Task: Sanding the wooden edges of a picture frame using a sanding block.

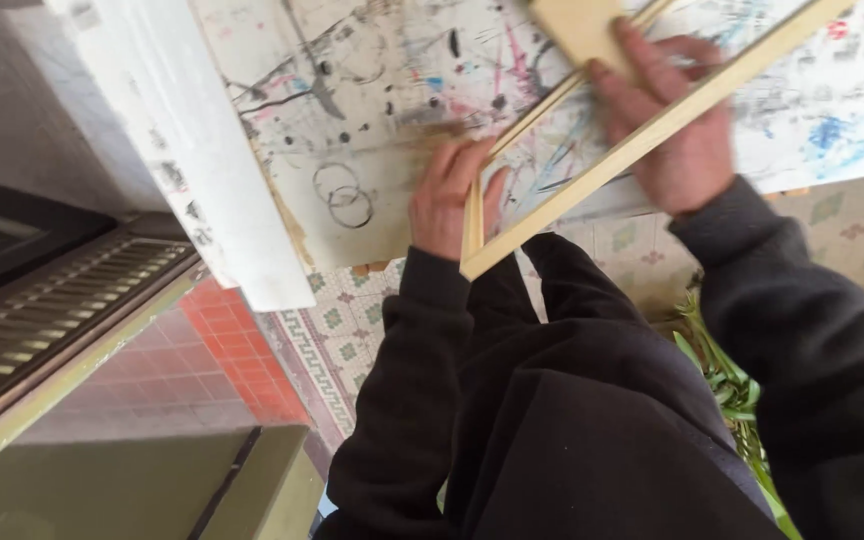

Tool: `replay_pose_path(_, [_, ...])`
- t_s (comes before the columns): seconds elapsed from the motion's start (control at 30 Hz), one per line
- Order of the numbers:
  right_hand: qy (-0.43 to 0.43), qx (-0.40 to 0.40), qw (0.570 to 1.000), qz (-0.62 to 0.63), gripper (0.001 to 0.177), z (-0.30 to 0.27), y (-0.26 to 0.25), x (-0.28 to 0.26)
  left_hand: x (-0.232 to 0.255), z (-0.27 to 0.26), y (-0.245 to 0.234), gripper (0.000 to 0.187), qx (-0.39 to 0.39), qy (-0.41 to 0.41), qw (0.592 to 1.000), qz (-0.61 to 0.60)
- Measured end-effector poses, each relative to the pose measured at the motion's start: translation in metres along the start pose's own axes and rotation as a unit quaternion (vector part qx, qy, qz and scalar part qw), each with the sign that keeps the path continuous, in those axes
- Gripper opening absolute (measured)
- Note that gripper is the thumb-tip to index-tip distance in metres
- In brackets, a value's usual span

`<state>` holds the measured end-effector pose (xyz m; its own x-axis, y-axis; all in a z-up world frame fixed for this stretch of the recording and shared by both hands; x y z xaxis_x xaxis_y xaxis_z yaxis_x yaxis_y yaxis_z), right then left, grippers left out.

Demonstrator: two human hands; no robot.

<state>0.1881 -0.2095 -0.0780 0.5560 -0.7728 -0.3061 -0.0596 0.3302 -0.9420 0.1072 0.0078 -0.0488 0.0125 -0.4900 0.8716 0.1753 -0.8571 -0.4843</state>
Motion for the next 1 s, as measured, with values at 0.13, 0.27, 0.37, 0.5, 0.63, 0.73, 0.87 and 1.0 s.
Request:
replay_pose_path(0.13, [-0.019,0.053,0.996,-0.069,0.033,0.003,0.007,-0.007,-0.047,0.001,0.025,0.029,-0.029,-0.002,0.999,0.024])
replay_pose_path(0.27, [-0.001,0.062,0.997,-0.053,0.033,-0.006,0.008,-0.001,-0.063,-0.009,0.039,0.019,-0.072,-0.017,0.997,0.038])
replay_pose_path(0.37, [-0.001,0.067,0.997,-0.045,0.035,0.003,0.018,-0.006,-0.041,0.004,0.022,0.021,-0.037,0.029,0.999,0.029])
replay_pose_path(0.5, [-0.053,0.043,0.997,-0.04,0.038,0.003,-0.006,-0.049,-0.037,0.004,0.027,0.019,-0.045,0.046,0.998,0.018])
replay_pose_path(0.63, [-0.033,-0.078,0.996,-0.031,0.021,0.003,0.051,-0.029,-0.045,0.005,0.02,0.021,-0.043,0.015,0.999,0.021])
replay_pose_path(0.73, [0.001,-0.104,0.994,-0.025,0.011,0.0,0.014,-0.039,-0.04,-0.002,0.025,0.021,-0.056,0.006,0.998,0.018])
replay_pose_path(0.87, [-0.099,0.083,0.991,-0.034,0.015,0.023,-0.065,-0.042,-0.042,0.008,0.024,0.021,-0.044,0.018,0.998,0.044])
replay_pose_path(1.0, [-0.036,-0.041,0.996,-0.068,0.016,-0.008,0.02,-0.026,-0.028,0.0,0.021,0.02,-0.05,0.03,0.998,0.031])
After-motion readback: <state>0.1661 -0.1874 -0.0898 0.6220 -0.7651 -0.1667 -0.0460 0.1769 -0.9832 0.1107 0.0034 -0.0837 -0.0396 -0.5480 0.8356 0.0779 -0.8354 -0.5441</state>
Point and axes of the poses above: each hand's wrist, its own z-axis towards the middle knuckle, its own y-axis out of the palm, x = y × z, the point moved 8 cm from there along z, towards the middle knuckle, and after that the axes turned 14 degrees about -z, right-handed, at the moved point
